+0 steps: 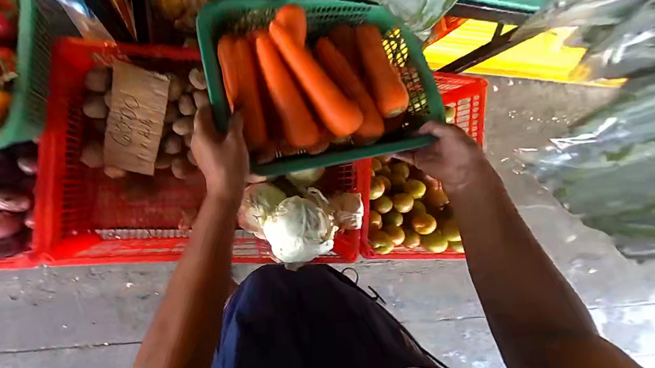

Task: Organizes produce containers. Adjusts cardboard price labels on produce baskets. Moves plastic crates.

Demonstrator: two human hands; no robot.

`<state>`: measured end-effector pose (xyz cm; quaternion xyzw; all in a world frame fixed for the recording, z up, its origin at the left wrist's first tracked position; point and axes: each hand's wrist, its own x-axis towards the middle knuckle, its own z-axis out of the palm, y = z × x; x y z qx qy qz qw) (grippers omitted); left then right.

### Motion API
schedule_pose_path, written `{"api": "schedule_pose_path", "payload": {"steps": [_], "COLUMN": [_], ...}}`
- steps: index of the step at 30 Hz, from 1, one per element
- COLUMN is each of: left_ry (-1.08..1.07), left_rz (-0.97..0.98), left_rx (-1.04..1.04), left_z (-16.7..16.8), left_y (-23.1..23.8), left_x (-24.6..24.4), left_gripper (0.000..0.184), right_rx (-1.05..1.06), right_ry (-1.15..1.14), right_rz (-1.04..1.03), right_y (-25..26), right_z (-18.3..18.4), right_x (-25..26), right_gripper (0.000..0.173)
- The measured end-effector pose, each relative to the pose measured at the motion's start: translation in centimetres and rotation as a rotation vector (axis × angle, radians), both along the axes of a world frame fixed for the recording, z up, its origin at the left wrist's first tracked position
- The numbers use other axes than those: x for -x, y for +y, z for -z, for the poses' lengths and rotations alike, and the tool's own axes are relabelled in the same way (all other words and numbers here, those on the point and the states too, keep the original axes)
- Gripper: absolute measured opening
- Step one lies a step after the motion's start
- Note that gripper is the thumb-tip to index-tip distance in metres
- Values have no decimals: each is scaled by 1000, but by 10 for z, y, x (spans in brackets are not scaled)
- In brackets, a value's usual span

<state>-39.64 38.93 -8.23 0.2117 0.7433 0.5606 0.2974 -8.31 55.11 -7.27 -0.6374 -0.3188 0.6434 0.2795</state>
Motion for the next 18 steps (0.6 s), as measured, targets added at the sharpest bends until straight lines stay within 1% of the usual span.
{"api": "schedule_pose_path", "payload": {"steps": [2, 3, 5, 8, 12, 15, 18], "left_ry": [29, 47, 46, 49, 34, 18, 13], "left_rz": [15, 9, -6, -31, -47, -40, -27], "left_rx": [2, 11, 28, 13, -27, 8, 42], "left_z": [4, 7, 18, 31, 35, 20, -1], "left_y": [29, 42, 63, 79, 80, 78, 73], "left_x": [9, 15, 21, 17, 11, 13, 9], "left_gripper": [36, 33, 31, 31, 31, 30, 24], "right_rx": [-40, -57, -76, -92, -79, -60, -18], "right_ry": [44, 53, 47, -9, -27, -31, -32], "right_rz": [-10, -36, -90, -112, -108, -135, -220], "right_y": [27, 40, 61, 86, 102, 105, 94], "right_z": [12, 15, 16, 11, 10, 2, -12], "right_x": [2, 4, 6, 12, 15, 15, -8], "right_gripper": [29, 30, 32, 37, 29, 23, 21]}}
